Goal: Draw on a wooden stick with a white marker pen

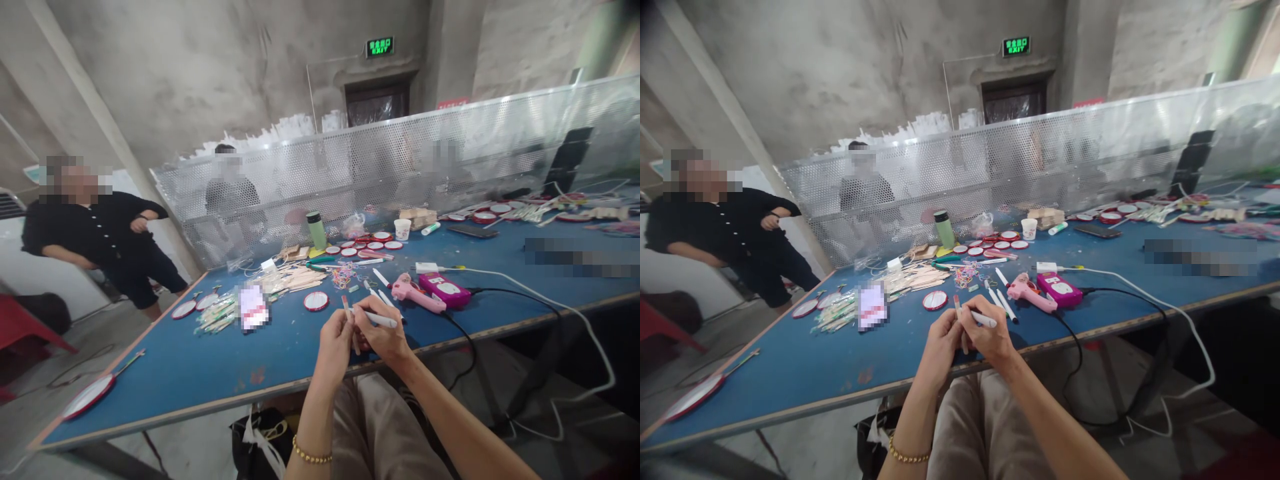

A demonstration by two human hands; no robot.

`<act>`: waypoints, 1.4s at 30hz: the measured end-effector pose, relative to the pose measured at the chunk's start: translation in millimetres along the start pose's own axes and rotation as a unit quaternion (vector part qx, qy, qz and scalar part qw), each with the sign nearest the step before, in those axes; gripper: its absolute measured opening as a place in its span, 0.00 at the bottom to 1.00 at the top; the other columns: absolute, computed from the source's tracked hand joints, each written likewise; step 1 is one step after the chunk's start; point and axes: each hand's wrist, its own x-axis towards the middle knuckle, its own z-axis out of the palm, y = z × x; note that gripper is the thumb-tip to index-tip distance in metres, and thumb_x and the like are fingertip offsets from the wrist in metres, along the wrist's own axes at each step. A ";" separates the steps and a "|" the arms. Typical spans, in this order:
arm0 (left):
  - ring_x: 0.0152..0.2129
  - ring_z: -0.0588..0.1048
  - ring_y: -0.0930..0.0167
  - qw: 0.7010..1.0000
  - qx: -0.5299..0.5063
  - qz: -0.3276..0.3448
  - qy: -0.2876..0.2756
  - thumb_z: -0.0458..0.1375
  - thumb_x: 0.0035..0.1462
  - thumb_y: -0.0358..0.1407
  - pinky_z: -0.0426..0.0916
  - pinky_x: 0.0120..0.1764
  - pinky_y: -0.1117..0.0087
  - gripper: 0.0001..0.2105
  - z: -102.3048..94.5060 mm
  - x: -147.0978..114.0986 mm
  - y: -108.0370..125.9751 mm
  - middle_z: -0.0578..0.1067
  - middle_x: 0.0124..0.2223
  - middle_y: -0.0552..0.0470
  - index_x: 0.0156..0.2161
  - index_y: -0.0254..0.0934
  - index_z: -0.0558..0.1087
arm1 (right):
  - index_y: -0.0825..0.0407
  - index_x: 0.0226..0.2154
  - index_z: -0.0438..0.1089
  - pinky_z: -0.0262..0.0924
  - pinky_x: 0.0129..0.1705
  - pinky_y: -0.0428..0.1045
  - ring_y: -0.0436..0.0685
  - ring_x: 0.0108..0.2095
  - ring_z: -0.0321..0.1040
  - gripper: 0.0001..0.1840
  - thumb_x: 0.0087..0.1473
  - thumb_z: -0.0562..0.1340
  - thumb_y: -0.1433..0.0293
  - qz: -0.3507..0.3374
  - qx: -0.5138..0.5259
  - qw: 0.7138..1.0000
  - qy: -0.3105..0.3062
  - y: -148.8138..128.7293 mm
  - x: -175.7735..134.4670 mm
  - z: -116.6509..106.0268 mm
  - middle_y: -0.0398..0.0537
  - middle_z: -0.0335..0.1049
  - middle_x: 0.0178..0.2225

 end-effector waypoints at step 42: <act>0.17 0.66 0.77 0.998 -0.055 -0.036 -0.005 0.60 0.50 0.50 0.69 0.25 0.73 0.18 0.2 0.3 -3.0 0.68 0.24 0.58 0.32 0.35 0.69 | 0.51 0.23 0.66 0.57 0.20 0.42 0.48 0.17 0.61 0.11 0.55 0.57 0.69 0.033 0.035 0.999 -0.005 0.4 -1.3 -1.0 0.39 0.65 0.17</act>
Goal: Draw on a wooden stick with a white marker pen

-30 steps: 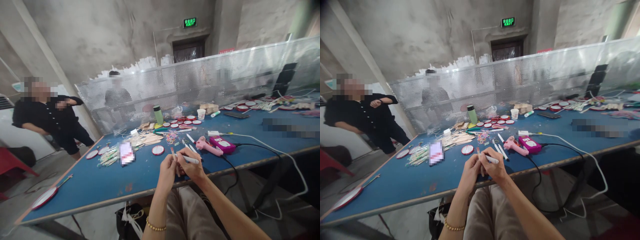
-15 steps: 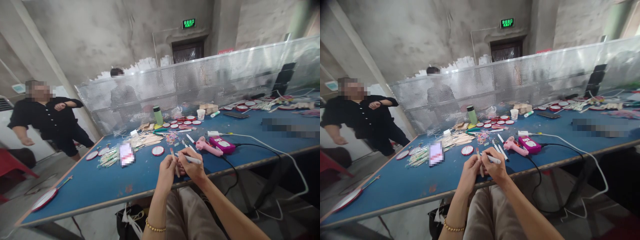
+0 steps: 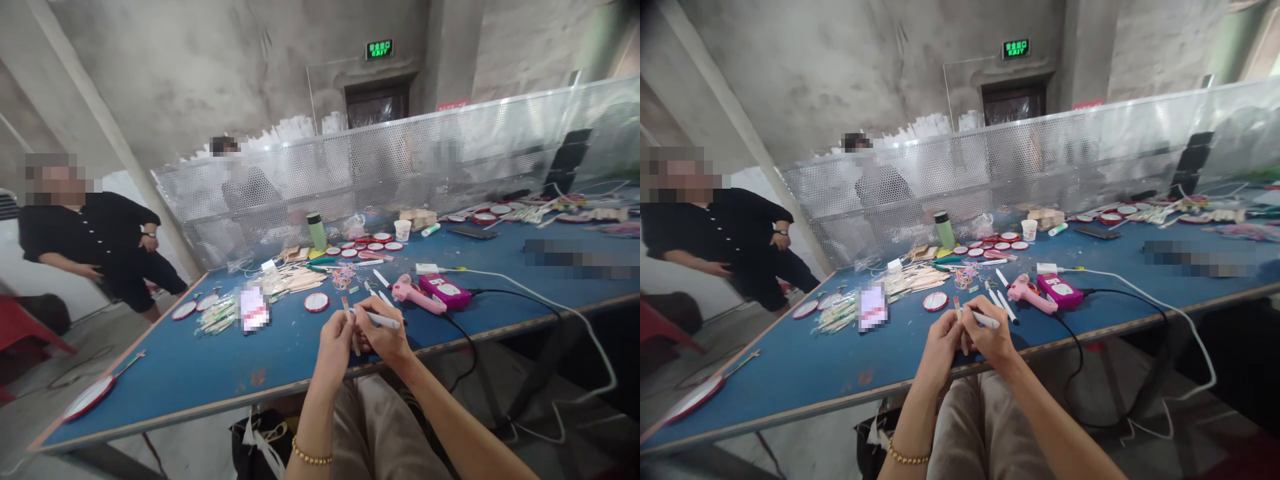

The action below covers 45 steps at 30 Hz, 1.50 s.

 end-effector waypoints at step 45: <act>0.16 0.65 0.76 0.998 0.052 0.009 0.016 0.58 0.52 0.52 0.65 0.21 0.73 0.19 -2.6 1.9 -6.0 0.66 0.21 0.58 0.29 0.36 0.66 | 0.50 0.22 0.65 0.58 0.21 0.44 0.48 0.17 0.62 0.12 0.56 0.56 0.68 -0.006 -0.020 1.000 0.005 -3.7 0.6 -2.8 0.39 0.65 0.17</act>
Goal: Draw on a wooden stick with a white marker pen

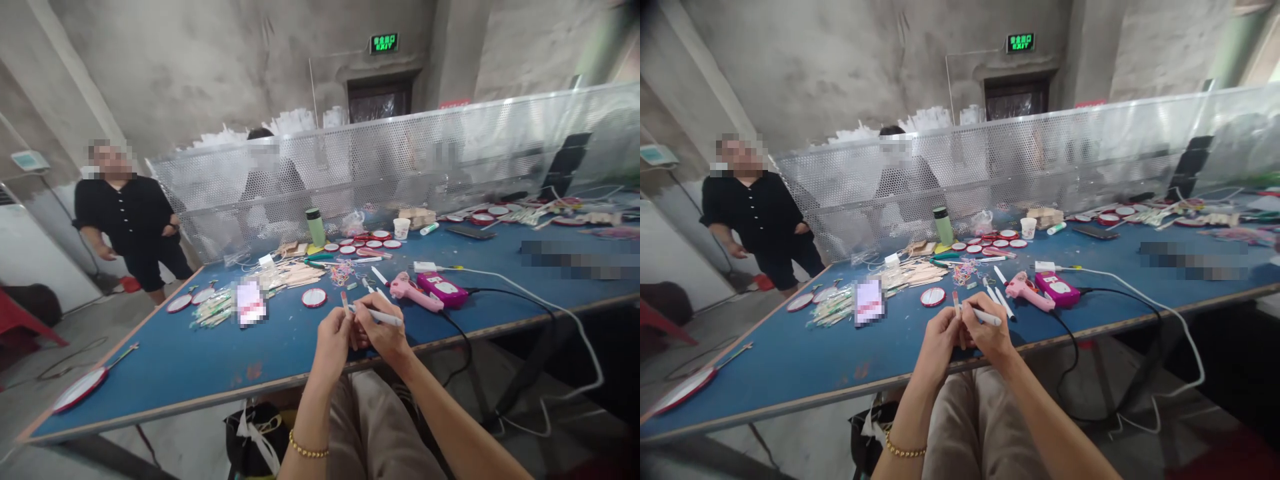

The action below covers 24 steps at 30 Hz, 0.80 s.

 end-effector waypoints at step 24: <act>0.14 0.64 0.76 0.997 0.067 0.037 0.001 0.53 0.58 0.47 0.57 0.20 0.76 0.16 1.0 -0.7 3.2 0.66 0.17 0.58 0.27 0.36 0.64 | 0.51 0.22 0.66 0.56 0.20 0.43 0.47 0.17 0.61 0.12 0.56 0.57 0.68 -0.009 0.002 1.000 -0.019 1.5 0.0 2.1 0.39 0.65 0.17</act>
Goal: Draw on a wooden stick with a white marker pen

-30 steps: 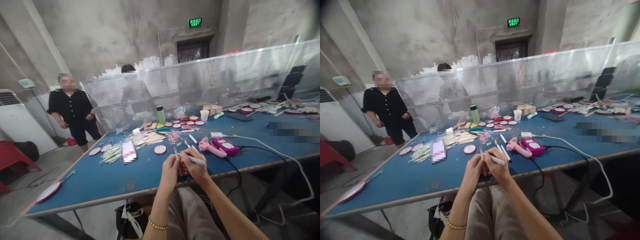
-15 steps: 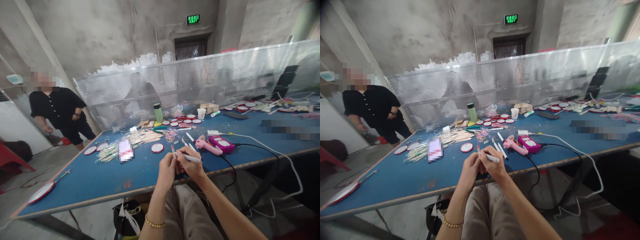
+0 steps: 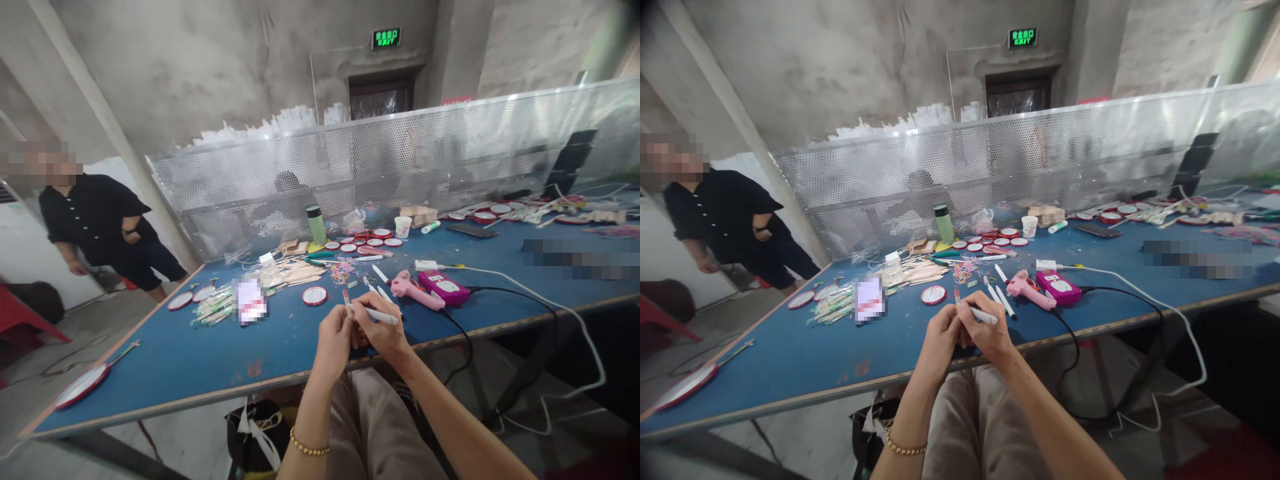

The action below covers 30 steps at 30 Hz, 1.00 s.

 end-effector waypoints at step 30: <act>0.14 0.64 0.78 0.995 -0.091 -0.046 -0.006 0.59 0.51 0.50 0.68 0.22 0.73 0.17 0.9 -0.5 0.6 0.67 0.21 0.59 0.31 0.36 0.67 | 0.51 0.22 0.66 0.56 0.19 0.43 0.47 0.16 0.61 0.11 0.55 0.57 0.71 -0.022 -0.011 0.999 0.026 1.2 0.0 -1.0 0.39 0.65 0.16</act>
